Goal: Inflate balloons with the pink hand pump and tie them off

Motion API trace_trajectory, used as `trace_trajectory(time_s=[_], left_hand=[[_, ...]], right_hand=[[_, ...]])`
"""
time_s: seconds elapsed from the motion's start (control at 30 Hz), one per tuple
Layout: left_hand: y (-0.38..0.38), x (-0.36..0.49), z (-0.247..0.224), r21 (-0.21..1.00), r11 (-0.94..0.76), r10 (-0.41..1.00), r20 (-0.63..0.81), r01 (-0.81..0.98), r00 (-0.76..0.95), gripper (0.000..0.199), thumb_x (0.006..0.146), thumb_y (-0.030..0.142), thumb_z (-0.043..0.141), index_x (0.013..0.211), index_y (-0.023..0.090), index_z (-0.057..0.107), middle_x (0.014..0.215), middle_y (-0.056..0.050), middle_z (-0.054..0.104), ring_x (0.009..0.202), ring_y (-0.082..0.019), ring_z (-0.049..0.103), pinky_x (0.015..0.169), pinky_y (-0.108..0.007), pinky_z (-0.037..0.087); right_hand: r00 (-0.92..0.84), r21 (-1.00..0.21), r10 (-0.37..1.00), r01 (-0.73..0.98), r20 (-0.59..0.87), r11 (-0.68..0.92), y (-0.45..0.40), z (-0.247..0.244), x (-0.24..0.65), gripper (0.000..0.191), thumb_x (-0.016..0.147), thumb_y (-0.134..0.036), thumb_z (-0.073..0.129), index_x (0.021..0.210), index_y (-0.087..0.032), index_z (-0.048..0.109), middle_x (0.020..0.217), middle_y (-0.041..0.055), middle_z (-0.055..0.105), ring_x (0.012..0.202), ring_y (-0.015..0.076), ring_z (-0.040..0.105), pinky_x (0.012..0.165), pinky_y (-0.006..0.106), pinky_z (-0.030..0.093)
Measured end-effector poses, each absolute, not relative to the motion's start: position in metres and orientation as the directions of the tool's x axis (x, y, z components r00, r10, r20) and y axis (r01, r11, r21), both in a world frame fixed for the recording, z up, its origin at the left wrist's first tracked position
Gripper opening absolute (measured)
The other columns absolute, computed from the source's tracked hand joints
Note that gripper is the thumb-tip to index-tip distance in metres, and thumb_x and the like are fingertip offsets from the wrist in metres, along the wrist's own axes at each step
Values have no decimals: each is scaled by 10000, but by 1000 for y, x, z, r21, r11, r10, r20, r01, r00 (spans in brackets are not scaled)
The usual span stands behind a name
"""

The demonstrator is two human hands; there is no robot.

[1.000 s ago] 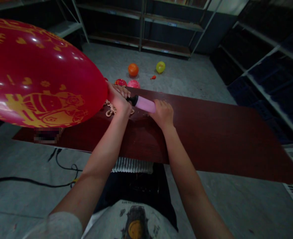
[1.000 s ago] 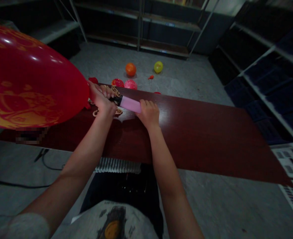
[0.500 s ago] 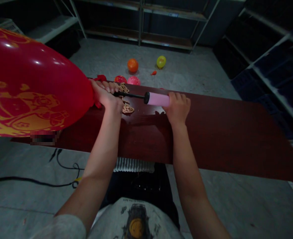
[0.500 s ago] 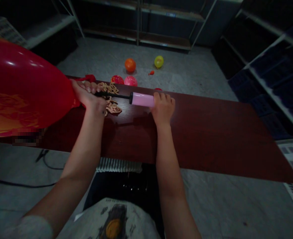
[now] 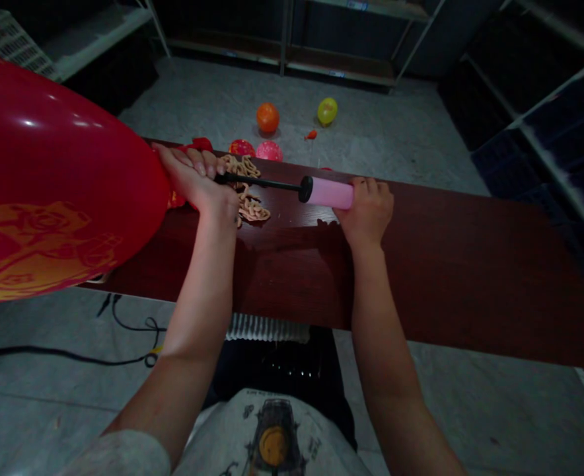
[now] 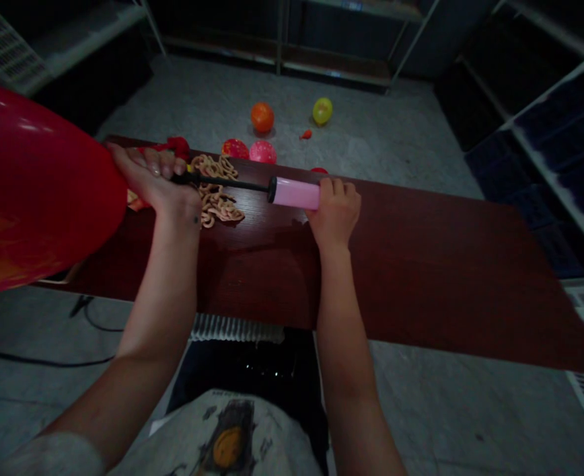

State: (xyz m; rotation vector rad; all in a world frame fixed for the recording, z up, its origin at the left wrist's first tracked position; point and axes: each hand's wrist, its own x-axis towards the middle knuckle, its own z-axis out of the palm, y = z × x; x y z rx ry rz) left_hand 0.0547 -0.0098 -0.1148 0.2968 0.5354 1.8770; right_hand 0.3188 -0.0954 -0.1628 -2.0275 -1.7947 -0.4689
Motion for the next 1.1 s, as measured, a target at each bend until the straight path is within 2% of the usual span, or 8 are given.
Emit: trace_trajectory(time_s=[0.03, 0.1, 0.27, 0.33, 0.57, 0.73, 0.93, 1.1], left_hand=[[-10, 60, -115, 468, -425, 873, -13, -775, -487, 490, 1143, 452, 273, 723, 213, 195, 524, 63, 179, 392, -106, 207, 475, -261, 190], [-8, 74, -118, 475, -517, 819, 33, -712, -572, 483, 1138, 420, 309, 710, 220, 210, 526, 65, 174, 382, -109, 207, 469, -267, 183], [-2, 104, -137, 516, -428, 869, 9, -742, -495, 520, 1115, 515, 297, 684, 226, 258, 522, 57, 206, 363, -123, 248, 444, -261, 254], [-1, 110, -142, 514, -417, 875, 3, -750, -484, 530, 1108, 536, 297, 677, 227, 285, 514, 55, 211, 356, -125, 252, 420, -253, 240], [-8, 121, -139, 439, -491, 852, 64, -752, -519, 614, 1044, 604, 483, 611, 213, 292, 467, 75, 213, 330, -94, 217, 369, -229, 180], [-6, 115, -140, 394, -471, 870, 57, -790, -490, 594, 1070, 500, 492, 599, 207, 280, 436, 81, 218, 316, -91, 218, 365, -223, 176], [-12, 110, -134, 368, -474, 869, 48, -800, -492, 534, 1091, 320, 423, 592, 207, 269, 446, 70, 221, 326, -100, 203, 360, -238, 190], [-20, 99, -115, 402, -476, 846, -34, -782, -532, 512, 1082, 298, 442, 617, 207, 247, 459, 82, 192, 347, -93, 189, 387, -238, 172]], right_hand=[[116, -65, 870, 993, 479, -97, -96, -162, 316, 310, 881, -298, 601, 1149, -141, 609, 1114, 180, 648, 1053, 342, 545, 860, 474, 415], [88, -59, 888, 996, 452, -69, -96, -162, 309, 297, 873, -305, 616, 1121, -142, 613, 1091, 170, 663, 1043, 339, 560, 858, 462, 412], [-3, -50, 911, 998, 413, 26, -95, -163, 283, 274, 863, -318, 630, 1067, -135, 622, 1033, 166, 696, 1013, 330, 590, 861, 435, 401], [-31, -53, 911, 997, 411, 58, -95, -163, 274, 266, 873, -333, 620, 1049, -134, 625, 1012, 167, 701, 1000, 325, 596, 862, 426, 393], [-46, -49, 903, 996, 427, 73, -94, -165, 270, 276, 872, -336, 608, 1056, -135, 652, 1018, 161, 727, 969, 310, 613, 829, 393, 368], [-70, -51, 886, 993, 458, 105, -95, -167, 272, 272, 855, -341, 622, 1042, -148, 669, 1005, 153, 741, 934, 297, 612, 797, 377, 348], [-97, 5, 857, 994, 507, 109, -97, -165, 279, 265, 858, -347, 625, 1040, -165, 685, 977, 127, 747, 914, 286, 608, 789, 374, 342], [-54, 40, 848, 998, 527, 39, -99, -162, 297, 264, 870, -337, 613, 1078, -186, 676, 996, 126, 737, 937, 297, 584, 796, 386, 344]])
